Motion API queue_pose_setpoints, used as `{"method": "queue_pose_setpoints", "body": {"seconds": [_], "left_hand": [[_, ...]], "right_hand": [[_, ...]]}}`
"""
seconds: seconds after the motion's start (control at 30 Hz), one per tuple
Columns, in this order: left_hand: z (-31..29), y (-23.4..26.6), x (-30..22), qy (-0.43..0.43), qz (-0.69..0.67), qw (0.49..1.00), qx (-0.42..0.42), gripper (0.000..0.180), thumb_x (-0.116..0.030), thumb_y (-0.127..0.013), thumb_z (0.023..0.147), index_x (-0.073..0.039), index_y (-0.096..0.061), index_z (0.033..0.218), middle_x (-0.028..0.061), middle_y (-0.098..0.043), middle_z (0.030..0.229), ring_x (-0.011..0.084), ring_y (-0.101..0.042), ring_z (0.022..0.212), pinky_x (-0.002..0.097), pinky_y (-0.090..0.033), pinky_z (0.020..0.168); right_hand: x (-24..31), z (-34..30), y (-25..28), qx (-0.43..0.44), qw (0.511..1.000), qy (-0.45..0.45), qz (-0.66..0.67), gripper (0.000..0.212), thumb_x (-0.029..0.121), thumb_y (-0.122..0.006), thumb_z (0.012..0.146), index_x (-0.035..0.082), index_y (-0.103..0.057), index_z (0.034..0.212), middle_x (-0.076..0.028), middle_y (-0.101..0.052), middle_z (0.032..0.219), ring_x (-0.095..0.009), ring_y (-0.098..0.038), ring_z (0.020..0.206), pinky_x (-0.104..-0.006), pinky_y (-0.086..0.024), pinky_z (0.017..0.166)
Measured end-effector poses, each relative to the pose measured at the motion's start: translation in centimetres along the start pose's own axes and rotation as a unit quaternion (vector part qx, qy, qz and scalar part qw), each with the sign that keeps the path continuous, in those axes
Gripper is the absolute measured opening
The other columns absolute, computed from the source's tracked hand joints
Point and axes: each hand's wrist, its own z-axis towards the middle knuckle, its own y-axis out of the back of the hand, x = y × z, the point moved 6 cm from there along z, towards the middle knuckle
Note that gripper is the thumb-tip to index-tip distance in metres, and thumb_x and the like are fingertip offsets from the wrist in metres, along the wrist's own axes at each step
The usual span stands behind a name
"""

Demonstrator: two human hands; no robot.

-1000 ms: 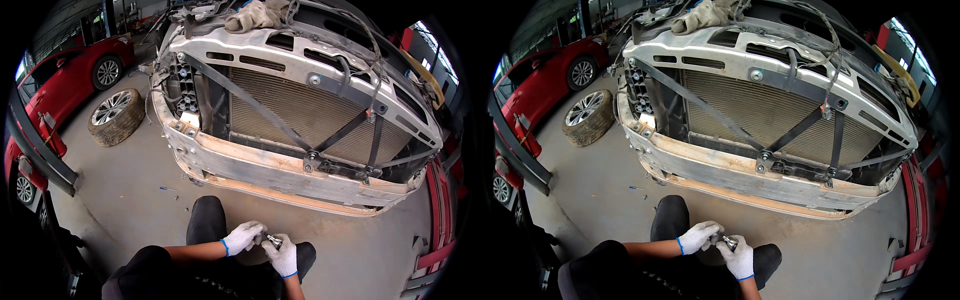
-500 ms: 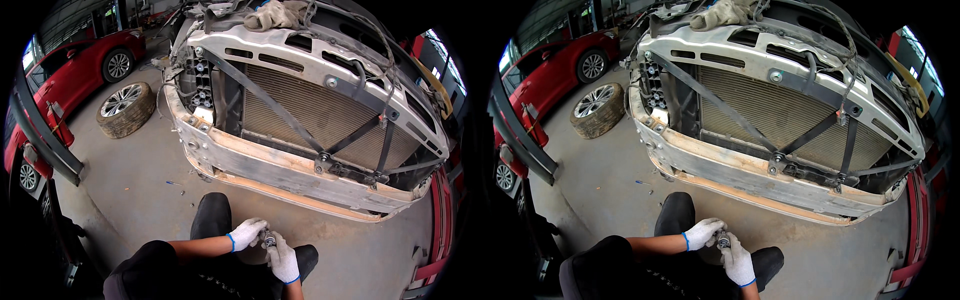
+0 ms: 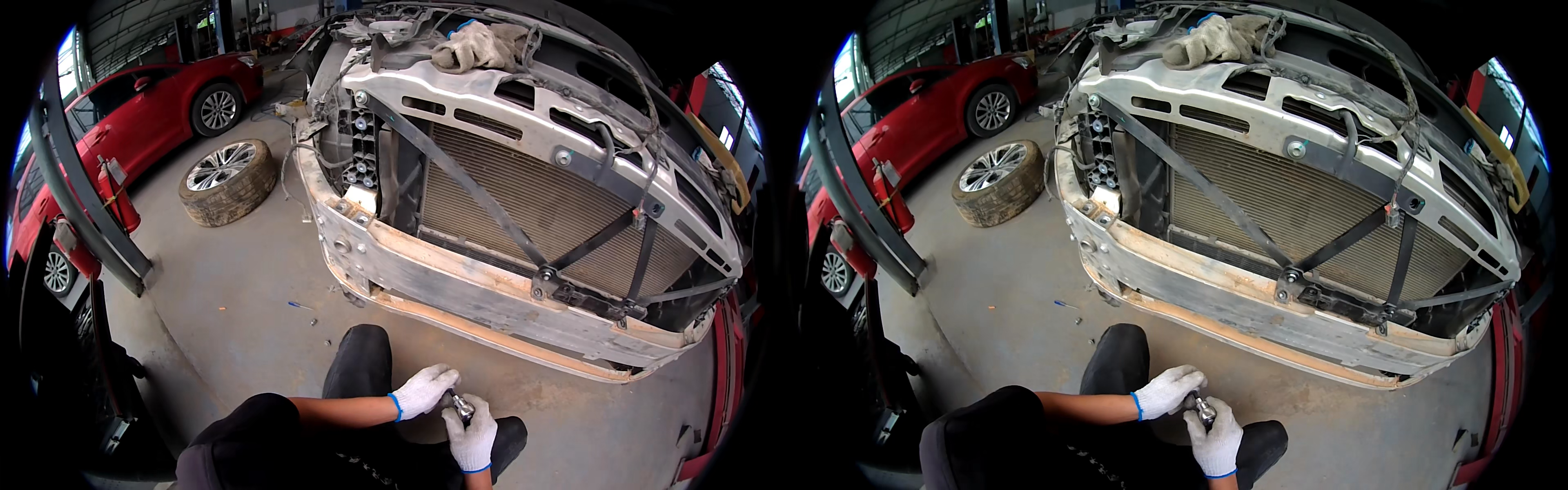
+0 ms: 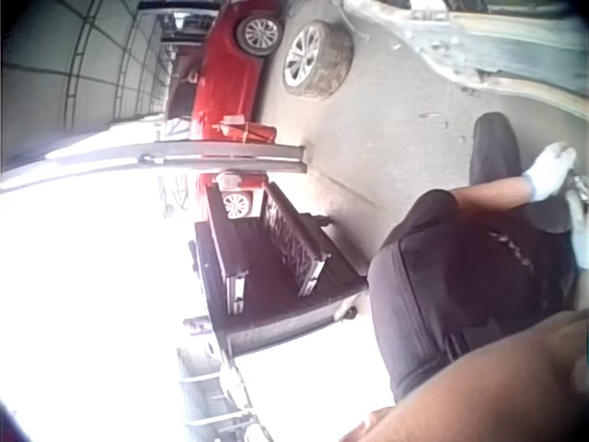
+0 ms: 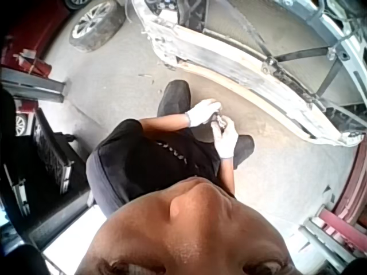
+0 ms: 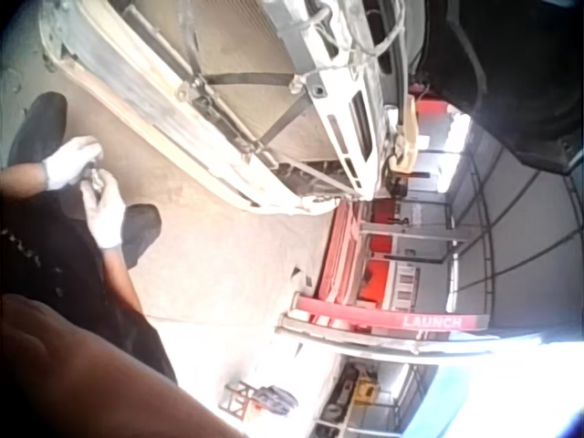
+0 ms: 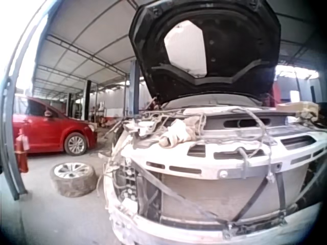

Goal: The person is working on the front end of a car, specifically the radiator support area. They are seen removing and installing bolts and brackets using a ratchet and socket. The person also handles a metal beam and various small parts.

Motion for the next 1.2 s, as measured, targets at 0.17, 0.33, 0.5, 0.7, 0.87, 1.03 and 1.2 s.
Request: {"method": "queue_pose_setpoints", "body": {"seconds": [0.17, 0.33, 0.5, 0.7, 0.87, 1.03, 1.2], "left_hand": [[0.9, -0.8, -0.3, -0.066, -0.007, 0.997, -0.029, 0.034, -0.034, -0.047, 0.102, -0.003, -0.058, 0.107, 0.0010, -0.052, 0.067, 0.0086, -0.042, 0.047, 0.0248, -0.034, 0.042], [-0.4, -1.2, -2.5, -0.018, 0.014, 1.000, -0.002, 0.031, -0.033, -0.048, 0.102, -0.004, -0.057, 0.105, 0.0016, -0.053, 0.071, 0.0079, -0.042, 0.048, 0.0236, -0.034, 0.043], [-0.9, -2.7, -4.5, -0.081, -0.045, 0.994, 0.052, 0.028, -0.033, -0.046, 0.104, -0.007, -0.053, 0.112, 0.0015, -0.053, 0.073, 0.0072, -0.042, 0.049, 0.0223, -0.035, 0.044], [-0.2, -8.1, -9.9, -0.125, -0.075, 0.971, 0.191, 0.032, -0.036, -0.050, 0.103, -0.008, -0.055, 0.118, 0.0007, -0.054, 0.078, 0.0054, -0.045, 0.054, 0.0202, -0.037, 0.047], [1.1, -10.2, -16.0, -0.072, -0.255, 0.929, 0.257, 0.019, -0.027, -0.055, 0.102, -0.009, -0.057, 0.109, -0.0060, -0.043, 0.063, 0.0020, -0.032, 0.048, 0.0177, -0.027, 0.041], [2.7, -17.2, -23.0, -0.149, -0.245, 0.913, 0.290, 0.028, -0.031, -0.046, 0.106, -0.009, -0.062, 0.110, -0.0063, -0.051, 0.069, 0.0011, -0.038, 0.048, 0.0167, -0.029, 0.041], [4.6, -19.5, -28.5, -0.180, -0.318, 0.852, 0.376, 0.029, -0.028, -0.044, 0.105, -0.008, -0.061, 0.116, 0.0031, -0.063, 0.085, 0.0073, -0.053, 0.057, 0.0197, -0.037, 0.044]], "right_hand": [[0.9, 0.3, 0.5, -0.035, 0.989, 0.101, -0.102, 0.040, 0.017, -0.081, 0.074, 0.004, -0.060, 0.105, -0.013, -0.066, 0.080, -0.032, -0.066, 0.071, -0.0413, -0.053, 0.063], [2.0, 1.0, 1.4, -0.016, 0.959, 0.194, -0.204, 0.038, 0.016, -0.080, 0.071, 0.007, -0.062, 0.103, -0.010, -0.062, 0.076, -0.030, -0.061, 0.068, -0.0421, -0.049, 0.061], [1.3, 1.4, 2.8, -0.073, 0.986, 0.091, -0.122, 0.034, 0.008, -0.078, 0.074, 0.005, -0.061, 0.103, -0.010, -0.063, 0.077, -0.024, -0.062, 0.067, -0.0373, -0.051, 0.064], [-0.5, 1.8, 8.1, -0.241, 0.967, 0.015, 0.081, 0.031, 0.006, -0.077, 0.078, 0.002, -0.058, 0.103, -0.010, -0.065, 0.080, -0.018, -0.062, 0.066, -0.0312, -0.052, 0.063], [6.1, 6.8, 12.8, -0.313, 0.927, 0.185, -0.093, 0.033, 0.013, -0.082, 0.075, 0.005, -0.060, 0.098, -0.011, -0.064, 0.078, -0.028, -0.062, 0.062, -0.0354, -0.052, 0.059], [7.7, 10.1, 20.0, -0.391, 0.870, 0.215, -0.210, 0.031, 0.014, -0.080, 0.079, 0.003, -0.061, 0.102, -0.013, -0.068, 0.084, -0.029, -0.067, 0.069, -0.0347, -0.054, 0.063], [11.0, 14.0, 23.5, -0.417, 0.842, 0.222, -0.259, 0.031, 0.018, -0.077, 0.082, 0.004, -0.061, 0.104, -0.013, -0.068, 0.084, -0.030, -0.068, 0.072, -0.0363, -0.054, 0.065]]}}
